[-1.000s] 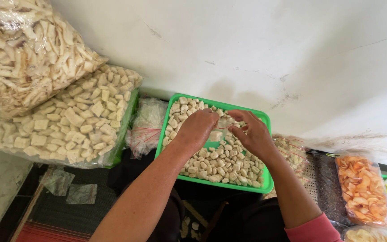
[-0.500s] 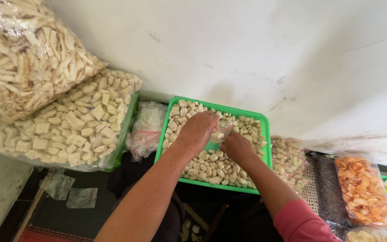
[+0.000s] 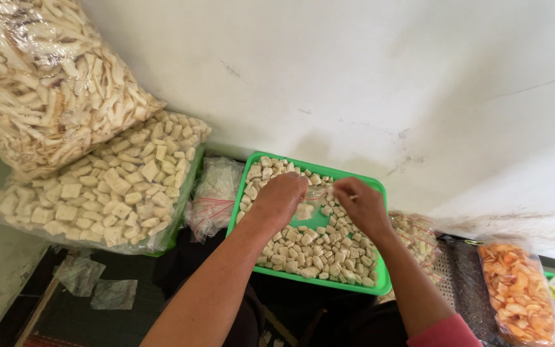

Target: The person scoops small white food cubes from a green tray into small clear plastic bags and places them on the floor. The person repeats this process multiple times, handling the cubes and bags by hand.

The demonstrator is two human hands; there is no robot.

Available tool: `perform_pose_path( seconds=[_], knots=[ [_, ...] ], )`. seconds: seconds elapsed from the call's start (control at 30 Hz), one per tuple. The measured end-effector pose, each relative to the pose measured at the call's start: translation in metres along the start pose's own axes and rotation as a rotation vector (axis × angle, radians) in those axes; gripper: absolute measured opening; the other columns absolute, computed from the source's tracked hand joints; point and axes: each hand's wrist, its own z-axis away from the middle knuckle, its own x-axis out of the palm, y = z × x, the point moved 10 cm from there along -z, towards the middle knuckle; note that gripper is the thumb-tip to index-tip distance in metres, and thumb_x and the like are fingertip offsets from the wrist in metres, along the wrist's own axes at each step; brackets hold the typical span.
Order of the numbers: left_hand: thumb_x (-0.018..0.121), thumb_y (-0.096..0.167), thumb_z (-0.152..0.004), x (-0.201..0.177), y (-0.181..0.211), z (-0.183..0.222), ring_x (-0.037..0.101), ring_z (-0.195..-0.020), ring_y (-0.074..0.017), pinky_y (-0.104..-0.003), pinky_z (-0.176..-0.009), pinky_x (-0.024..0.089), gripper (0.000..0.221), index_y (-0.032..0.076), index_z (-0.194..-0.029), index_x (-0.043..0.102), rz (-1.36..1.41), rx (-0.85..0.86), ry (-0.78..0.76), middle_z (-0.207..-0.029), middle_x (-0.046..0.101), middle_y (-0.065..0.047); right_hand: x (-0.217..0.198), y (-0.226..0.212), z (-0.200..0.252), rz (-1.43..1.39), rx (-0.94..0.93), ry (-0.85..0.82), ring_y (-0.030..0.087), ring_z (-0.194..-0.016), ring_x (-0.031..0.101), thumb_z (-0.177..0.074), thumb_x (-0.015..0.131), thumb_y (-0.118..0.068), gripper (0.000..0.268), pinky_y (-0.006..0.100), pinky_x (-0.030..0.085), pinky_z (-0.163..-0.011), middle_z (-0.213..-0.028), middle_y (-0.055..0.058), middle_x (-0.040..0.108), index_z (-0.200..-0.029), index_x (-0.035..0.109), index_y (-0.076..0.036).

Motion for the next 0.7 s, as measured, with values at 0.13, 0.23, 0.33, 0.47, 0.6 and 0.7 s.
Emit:
perform_pose_path(
  seconds=[0.13, 0.23, 0.33, 0.47, 0.6, 0.7],
  knots=[
    [0.071, 0.012, -0.089, 0.006, 0.011, -0.003, 0.072, -0.084, -0.0363, -0.049, -0.068, 0.062, 0.009, 0.013, -0.083, 0.065, -0.179, 0.07, -0.007, -0.086, 0.065, -0.013, -0.034, -0.061, 0.017, -0.174, -0.07, 0.134, 0.016, -0.095, 0.075, -0.09, 0.078, -0.009, 0.021, 0.028, 0.06, -0.08, -0.098, 0.004, 0.08, -0.11, 0.078, -0.015],
    [0.067, 0.003, -0.087, 0.01, 0.017, -0.005, 0.072, -0.081, -0.041, -0.052, -0.066, 0.061, 0.012, 0.011, -0.079, 0.065, -0.172, 0.081, -0.009, -0.084, 0.065, -0.016, -0.028, -0.082, 0.023, -0.087, -0.36, 0.144, 0.02, -0.083, 0.075, -0.086, 0.081, -0.007, 0.019, 0.028, 0.061, -0.068, -0.087, 0.002, 0.078, -0.101, 0.079, -0.017],
    [0.068, 0.004, -0.088, 0.009, 0.024, -0.004, 0.073, -0.081, -0.0383, -0.048, -0.066, 0.062, 0.012, 0.011, -0.078, 0.065, -0.209, 0.109, 0.011, -0.083, 0.065, -0.013, -0.028, -0.105, 0.03, 0.021, -0.497, 0.145, 0.023, -0.081, 0.072, -0.085, 0.081, -0.007, 0.018, 0.03, 0.061, -0.065, -0.085, 0.001, 0.076, -0.099, 0.079, -0.019],
    [0.067, 0.002, -0.087, 0.007, 0.029, -0.002, 0.073, -0.083, -0.0385, -0.048, -0.068, 0.063, 0.011, 0.01, -0.08, 0.067, -0.22, 0.106, 0.006, -0.084, 0.066, -0.014, -0.021, -0.12, 0.033, 0.064, -0.517, 0.033, 0.03, -0.091, 0.072, -0.093, 0.068, -0.004, 0.023, 0.039, 0.059, -0.075, -0.097, 0.003, 0.078, -0.103, 0.079, -0.022],
    [0.07, 0.003, -0.087, 0.002, 0.027, -0.001, 0.073, -0.085, -0.0416, -0.051, -0.069, 0.062, 0.011, 0.009, -0.079, 0.065, -0.164, 0.101, -0.003, -0.085, 0.066, -0.016, -0.037, -0.088, 0.017, -0.118, -0.415, 0.081, 0.031, -0.089, 0.072, -0.098, 0.061, 0.001, 0.026, 0.04, 0.059, -0.081, -0.101, 0.013, 0.077, -0.112, 0.079, -0.013],
    [0.071, 0.004, -0.089, -0.005, 0.022, 0.001, 0.073, -0.083, -0.0381, -0.048, -0.068, 0.062, 0.014, 0.012, -0.079, 0.063, -0.142, 0.094, 0.028, -0.084, 0.065, -0.012, -0.045, -0.06, 0.016, -0.085, -0.23, 0.06, 0.028, -0.094, 0.073, -0.104, 0.06, -0.006, 0.022, 0.039, 0.058, -0.077, -0.101, 0.006, 0.077, -0.113, 0.077, -0.016]
  ],
)
